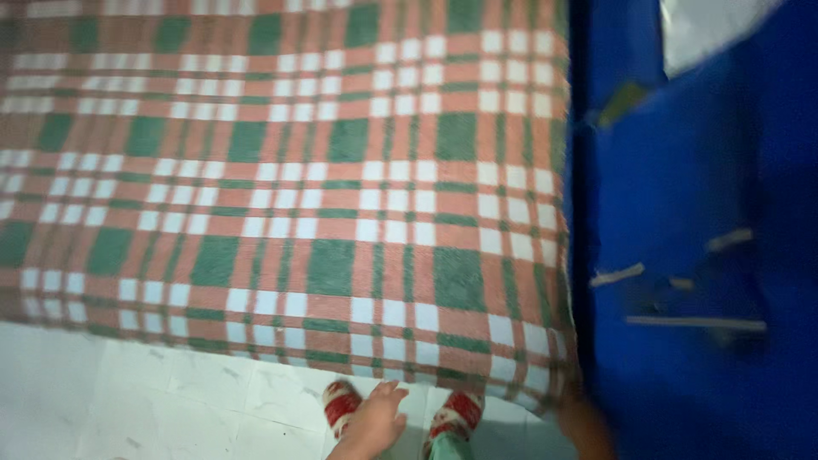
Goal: The person covers a mattress by pulling and smoothing a plaid blanket over it, then tucking the edges and corners of the blanket underneath the mattress by hand.
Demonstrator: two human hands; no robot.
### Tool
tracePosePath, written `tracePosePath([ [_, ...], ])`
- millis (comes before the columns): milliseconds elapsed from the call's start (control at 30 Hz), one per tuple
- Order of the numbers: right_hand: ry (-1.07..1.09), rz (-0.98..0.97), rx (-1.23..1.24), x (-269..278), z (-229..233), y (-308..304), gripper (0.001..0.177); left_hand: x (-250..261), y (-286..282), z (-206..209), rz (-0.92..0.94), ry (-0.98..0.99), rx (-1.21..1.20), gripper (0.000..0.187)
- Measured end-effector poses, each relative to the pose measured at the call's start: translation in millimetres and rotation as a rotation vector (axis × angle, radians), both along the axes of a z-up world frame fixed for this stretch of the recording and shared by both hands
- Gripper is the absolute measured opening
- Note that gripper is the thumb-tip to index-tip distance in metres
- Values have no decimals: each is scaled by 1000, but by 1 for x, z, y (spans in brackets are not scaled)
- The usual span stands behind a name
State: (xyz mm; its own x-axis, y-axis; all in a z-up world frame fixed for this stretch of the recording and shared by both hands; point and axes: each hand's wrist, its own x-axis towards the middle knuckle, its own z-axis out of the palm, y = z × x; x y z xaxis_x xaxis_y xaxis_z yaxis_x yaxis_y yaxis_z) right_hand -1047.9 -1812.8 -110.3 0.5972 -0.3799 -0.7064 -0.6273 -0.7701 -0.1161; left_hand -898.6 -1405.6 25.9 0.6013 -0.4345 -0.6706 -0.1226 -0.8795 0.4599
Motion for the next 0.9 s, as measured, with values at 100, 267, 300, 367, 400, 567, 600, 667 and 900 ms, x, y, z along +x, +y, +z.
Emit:
tracePosePath([
  [100, 27, 157, 12, 41, 33, 5, 66, 19, 48, 9, 10, -47, -82, 53],
  [267, -1, 418, -28, 211, 130, 28, 69, 86, 86, 86, 192, -248, -121, 47],
  [300, -25, 471, -46, 241, 154, 41, 70, 101, 95, 114, 227, -284, -126, 47],
  [367, -72, 591, -87, 290, 185, 65, 71, 126, 117, 173, 364, -329, -203, 43],
  [400, -117, 645, -114, 308, 196, 81, 72, 134, 128, 199, 397, -360, -203, 43],
  [567, -503, 856, -270, 396, 284, 168, 76, 140, 216, 306, 635, -847, -248, 37],
  [600, -621, 854, -254, 412, 305, 189, 76, 141, 237, 320, 658, -874, -242, 37],
  [667, -815, 815, -145, 436, 347, 234, 64, 136, 277, 344, 653, -1013, -175, 34],
  [900, -1094, 1020, 131, 472, 474, 445, 61, 121, 401, 433, 905, -1115, -161, 32],
])
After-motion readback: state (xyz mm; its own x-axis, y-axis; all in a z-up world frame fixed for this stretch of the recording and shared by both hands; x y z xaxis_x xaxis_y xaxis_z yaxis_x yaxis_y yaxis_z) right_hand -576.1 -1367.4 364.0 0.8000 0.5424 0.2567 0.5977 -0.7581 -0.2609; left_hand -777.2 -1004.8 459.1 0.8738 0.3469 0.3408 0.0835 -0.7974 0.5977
